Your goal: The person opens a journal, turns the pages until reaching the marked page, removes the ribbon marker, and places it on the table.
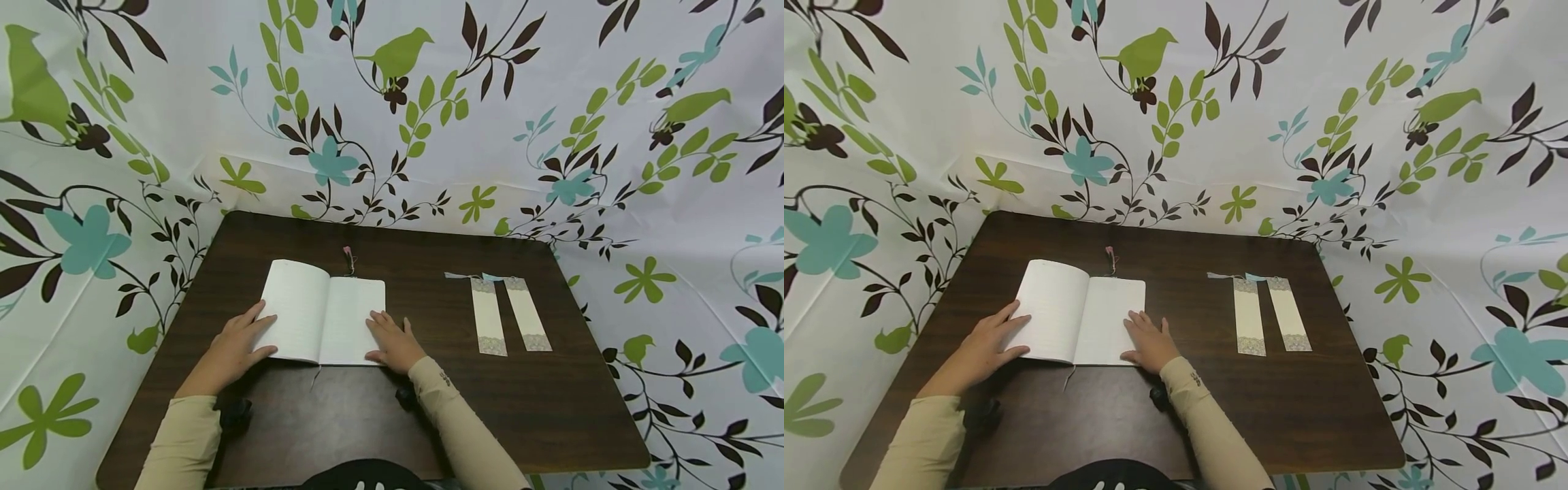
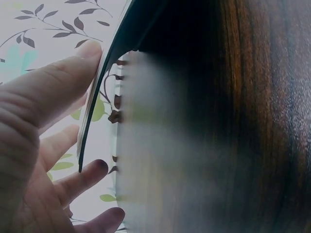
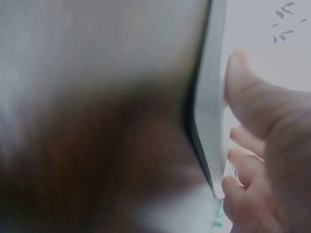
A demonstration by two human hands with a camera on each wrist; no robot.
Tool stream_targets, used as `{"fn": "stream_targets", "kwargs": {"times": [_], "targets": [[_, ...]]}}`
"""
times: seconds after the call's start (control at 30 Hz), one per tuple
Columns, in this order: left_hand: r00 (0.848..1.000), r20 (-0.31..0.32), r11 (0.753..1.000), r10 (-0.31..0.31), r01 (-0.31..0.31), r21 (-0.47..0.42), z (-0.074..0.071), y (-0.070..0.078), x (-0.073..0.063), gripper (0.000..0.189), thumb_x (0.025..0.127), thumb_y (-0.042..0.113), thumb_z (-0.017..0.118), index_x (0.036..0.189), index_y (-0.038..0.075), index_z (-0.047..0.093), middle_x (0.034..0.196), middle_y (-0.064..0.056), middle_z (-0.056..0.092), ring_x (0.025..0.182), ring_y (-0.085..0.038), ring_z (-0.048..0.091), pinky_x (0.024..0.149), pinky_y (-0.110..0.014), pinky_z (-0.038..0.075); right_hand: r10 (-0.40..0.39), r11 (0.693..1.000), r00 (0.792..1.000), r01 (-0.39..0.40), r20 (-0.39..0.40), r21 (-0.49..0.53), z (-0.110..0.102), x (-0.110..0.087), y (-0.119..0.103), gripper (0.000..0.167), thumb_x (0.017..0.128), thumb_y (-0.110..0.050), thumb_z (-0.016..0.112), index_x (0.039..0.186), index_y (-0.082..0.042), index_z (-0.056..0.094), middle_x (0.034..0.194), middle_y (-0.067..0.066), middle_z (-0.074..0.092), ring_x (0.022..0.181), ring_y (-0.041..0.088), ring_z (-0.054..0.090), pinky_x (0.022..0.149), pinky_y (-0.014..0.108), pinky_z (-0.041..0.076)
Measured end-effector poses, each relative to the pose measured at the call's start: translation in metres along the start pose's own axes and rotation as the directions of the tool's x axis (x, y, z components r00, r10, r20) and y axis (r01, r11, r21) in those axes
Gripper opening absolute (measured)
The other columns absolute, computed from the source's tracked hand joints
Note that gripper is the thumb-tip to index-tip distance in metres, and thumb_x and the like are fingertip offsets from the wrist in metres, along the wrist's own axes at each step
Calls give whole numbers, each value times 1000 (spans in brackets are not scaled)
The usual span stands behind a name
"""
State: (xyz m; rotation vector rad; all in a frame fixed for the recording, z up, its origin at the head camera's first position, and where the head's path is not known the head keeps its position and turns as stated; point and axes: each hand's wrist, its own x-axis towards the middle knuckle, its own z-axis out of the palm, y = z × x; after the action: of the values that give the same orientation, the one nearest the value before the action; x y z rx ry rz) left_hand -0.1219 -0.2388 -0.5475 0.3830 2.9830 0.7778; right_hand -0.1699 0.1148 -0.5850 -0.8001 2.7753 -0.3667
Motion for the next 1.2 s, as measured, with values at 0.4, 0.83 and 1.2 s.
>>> {"fn": "stream_targets", "kwargs": {"times": [0.4,0.83,1.2], "targets": [[1000,5,1000,-13,13,-13,0,4,-1,65,89,23,79,144,0,53,161,-27,28,137,-57,31,98,-81,29,15,999,999,-13,-42,37,-5,-2,11,87,83,-41,76,157,-13,40,165,2,31,153,31,23,112,76,4],[1000,-2,1000,8,-8,-25,1,-1,-1,65,90,25,78,145,1,52,162,-25,27,138,-55,31,97,-80,30,43,999,985,-48,-165,-26,2,4,-2,100,83,-51,75,159,-6,28,163,17,30,151,33,26,109,77,19],[1000,5,1000,-10,10,-29,2,-1,-1,65,90,24,78,145,1,52,162,-25,27,138,-56,30,96,-81,30,10,900,961,111,-275,422,1,11,-24,108,95,-32,70,158,4,-10,164,30,13,150,38,27,119,56,23]]}}
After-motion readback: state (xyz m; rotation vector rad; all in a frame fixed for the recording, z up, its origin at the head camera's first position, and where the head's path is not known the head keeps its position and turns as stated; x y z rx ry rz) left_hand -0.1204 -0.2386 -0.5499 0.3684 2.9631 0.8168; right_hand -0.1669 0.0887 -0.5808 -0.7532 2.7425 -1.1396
